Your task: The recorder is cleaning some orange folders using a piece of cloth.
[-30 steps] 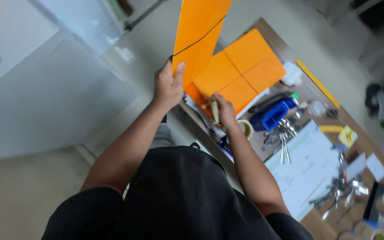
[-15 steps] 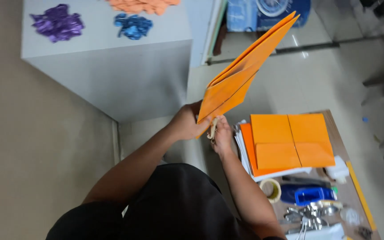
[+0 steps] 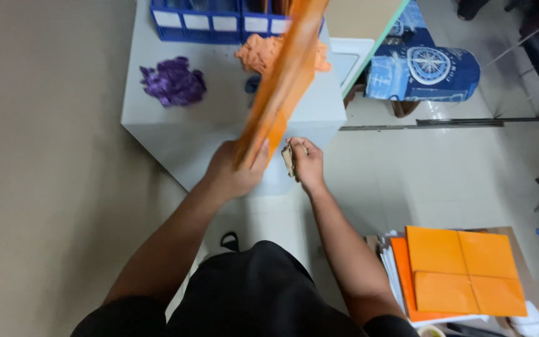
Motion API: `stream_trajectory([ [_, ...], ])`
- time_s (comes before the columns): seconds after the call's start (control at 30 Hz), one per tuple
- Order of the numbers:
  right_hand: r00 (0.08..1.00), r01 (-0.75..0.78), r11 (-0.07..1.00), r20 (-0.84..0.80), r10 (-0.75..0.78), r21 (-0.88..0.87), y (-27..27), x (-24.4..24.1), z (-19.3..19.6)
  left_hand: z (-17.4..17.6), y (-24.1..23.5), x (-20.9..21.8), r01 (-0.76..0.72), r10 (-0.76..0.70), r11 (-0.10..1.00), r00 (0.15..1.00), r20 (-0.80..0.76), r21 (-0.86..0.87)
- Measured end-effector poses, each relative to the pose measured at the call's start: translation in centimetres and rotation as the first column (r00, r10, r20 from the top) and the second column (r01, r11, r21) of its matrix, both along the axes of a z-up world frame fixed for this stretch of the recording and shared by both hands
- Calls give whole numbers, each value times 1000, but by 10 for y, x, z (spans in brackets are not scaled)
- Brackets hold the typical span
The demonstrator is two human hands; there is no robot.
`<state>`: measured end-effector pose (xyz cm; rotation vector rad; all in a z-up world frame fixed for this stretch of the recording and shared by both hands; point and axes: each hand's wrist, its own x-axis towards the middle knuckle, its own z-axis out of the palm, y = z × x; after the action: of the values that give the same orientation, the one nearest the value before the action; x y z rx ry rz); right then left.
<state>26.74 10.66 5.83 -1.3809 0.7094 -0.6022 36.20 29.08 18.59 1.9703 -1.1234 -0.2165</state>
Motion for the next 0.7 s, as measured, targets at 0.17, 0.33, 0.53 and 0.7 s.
stream_trajectory([
  [0.17, 996, 82, 948, 61, -67, -307, -31, 90, 21, 49, -7, 80, -66, 295, 884, 846, 444, -463],
  [0.33, 928, 265, 793, 369, -55, -548, -67, 168, 64, 82, -49, 148, 101, 205, 807, 876, 437, -581],
  [0.53, 959, 101, 617, -90, -270, -780, -116, 224, 132, 75, -126, 208, -25, 205, 866, 929, 309, -499],
  [0.7, 938, -31, 393, -162, -306, -919, -145, 263, 152, 93, -180, 226, -14, 220, 851, 917, 334, -525],
])
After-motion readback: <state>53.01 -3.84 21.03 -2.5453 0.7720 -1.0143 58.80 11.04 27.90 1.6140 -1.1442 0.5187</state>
